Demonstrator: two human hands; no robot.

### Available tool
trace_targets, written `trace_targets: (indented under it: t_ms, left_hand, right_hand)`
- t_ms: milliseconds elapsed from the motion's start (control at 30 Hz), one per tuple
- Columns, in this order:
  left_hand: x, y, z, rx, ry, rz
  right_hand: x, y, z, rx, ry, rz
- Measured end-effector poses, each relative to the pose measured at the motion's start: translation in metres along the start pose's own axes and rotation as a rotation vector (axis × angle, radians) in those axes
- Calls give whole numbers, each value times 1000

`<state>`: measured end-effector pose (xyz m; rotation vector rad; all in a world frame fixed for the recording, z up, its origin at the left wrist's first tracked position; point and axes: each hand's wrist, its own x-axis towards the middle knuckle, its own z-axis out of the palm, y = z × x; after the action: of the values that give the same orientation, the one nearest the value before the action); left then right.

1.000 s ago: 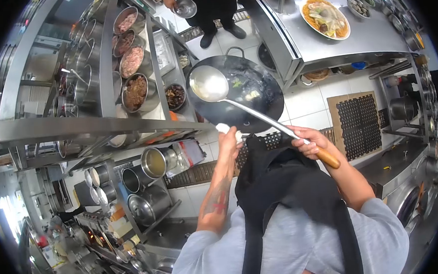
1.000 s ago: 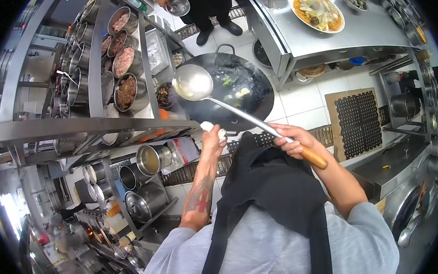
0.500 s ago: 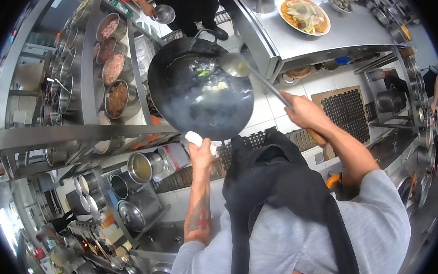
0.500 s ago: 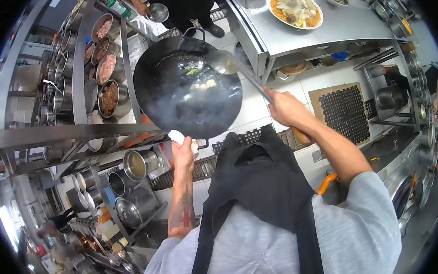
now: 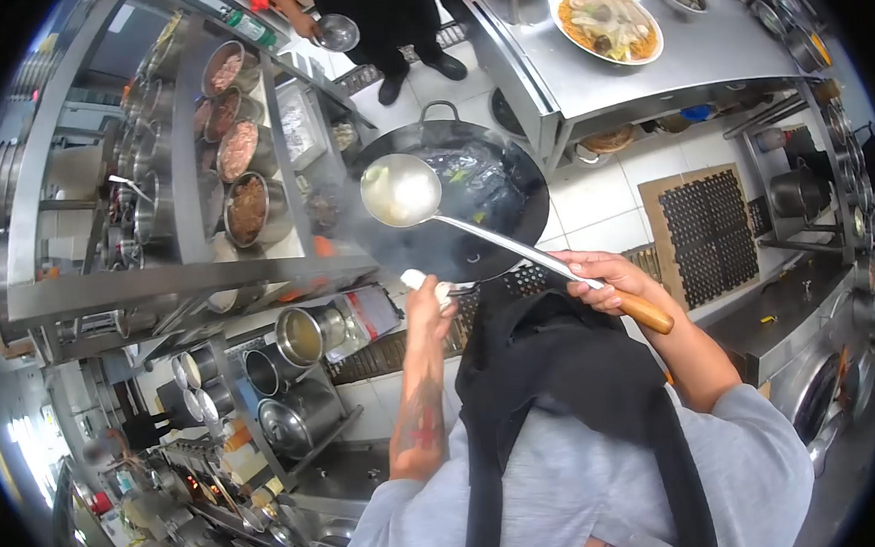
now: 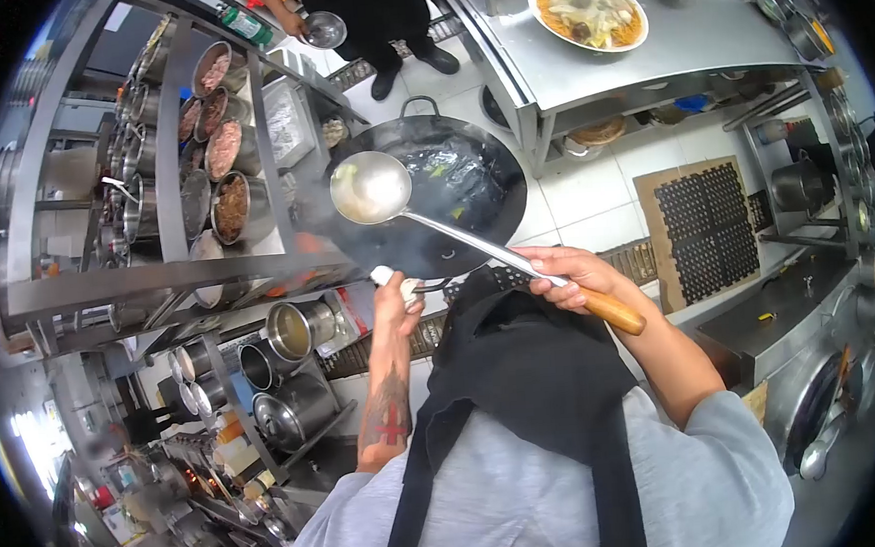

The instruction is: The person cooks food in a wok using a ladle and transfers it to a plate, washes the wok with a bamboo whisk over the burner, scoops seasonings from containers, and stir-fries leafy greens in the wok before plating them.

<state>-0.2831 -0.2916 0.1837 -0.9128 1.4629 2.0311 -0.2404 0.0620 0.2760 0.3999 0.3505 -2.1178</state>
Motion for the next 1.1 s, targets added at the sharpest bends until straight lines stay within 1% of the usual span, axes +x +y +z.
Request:
trace_targets:
  t_ms: [33,100,133,167,200,233,267,300,367,433,467,500,567,633,667,700,733,767,833,867,900,967,1000,1033,1100]
  left_hand:
    - [-11,3,3,-20,15,-7]
    - [-32,6,15,-182,95,44]
    - [-38,7,7,-116,19,56]
    - [-43,9,-2,-48,-57,70]
    - [-49,14,-2,22,-62,93]
    - [-51,13,-1,21,-61,90]
    - [-49,14,2,45,-43,172]
    - [-47,17,7,71,-26,257]
    - [-45,24,22,99,-26,302]
    - [-32,28,36,209,84,533]
    - [-8,20,30,268,134,603]
    - [7,18,30,368,184,635]
    - [38,3,26,393,296,697]
    - [14,15,42,246,275,508]
    - [15,14,32,206,181,391]
    - [13,10,29,122,177,363]
    - [5,16,27,76,165,287]
    - [-5,15,25,31,151,192]
    - [-8,16,4,21,93,66]
    - [-10,15,-3,-79,34,27]
    - [-16,15,-6,-79,26,-22]
    - [-30,13,-9,-79,24,-26]
    - [-39,11,-6,-89,13,-39]
    - [-49,13,-3,-64,24,-9]
    - [-58,13,-2,-41,38,19]
  right_hand:
    - [-6,-3,5,5,20,-1]
    - [-18,-15,23,-361,298,-80]
    - [-24,-24,36,-549,424,-98]
    - [-31,-35,48,-863,557,-113]
    - [-35,-46,64,-1169,696,-58]
    - [-35,-54,73,-1473,825,3]
    - [-32,-58,32,-1837,784,-322]
    - [-26,-59,18,-1948,757,-450]
    - [-12,-60,-8,-2176,738,-726]
    - [10,-55,34,-1778,813,-192]
    - [20,-47,37,-1604,751,-171]
    - [26,-39,40,-1320,674,-113]
    - [26,-29,29,-912,435,-95]
    - [11,-20,13,-659,282,-48]
    - [4,-12,-6,-366,111,-20]
    - [0,-1,-23,-71,-54,13]
    - [-3,6,-23,109,-163,68]
    - [-3,11,-26,124,-161,63]
    - [-4,16,-8,-50,-10,21]
    - [-4,16,-5,-81,51,0]
    - [-5,16,4,-79,73,0]
    - [-11,7,25,-294,327,-100]
    - [-12,-1,23,-451,403,-133]
    - [-13,-6,30,-639,538,-178]
    - [-10,-19,42,-1177,785,-156]
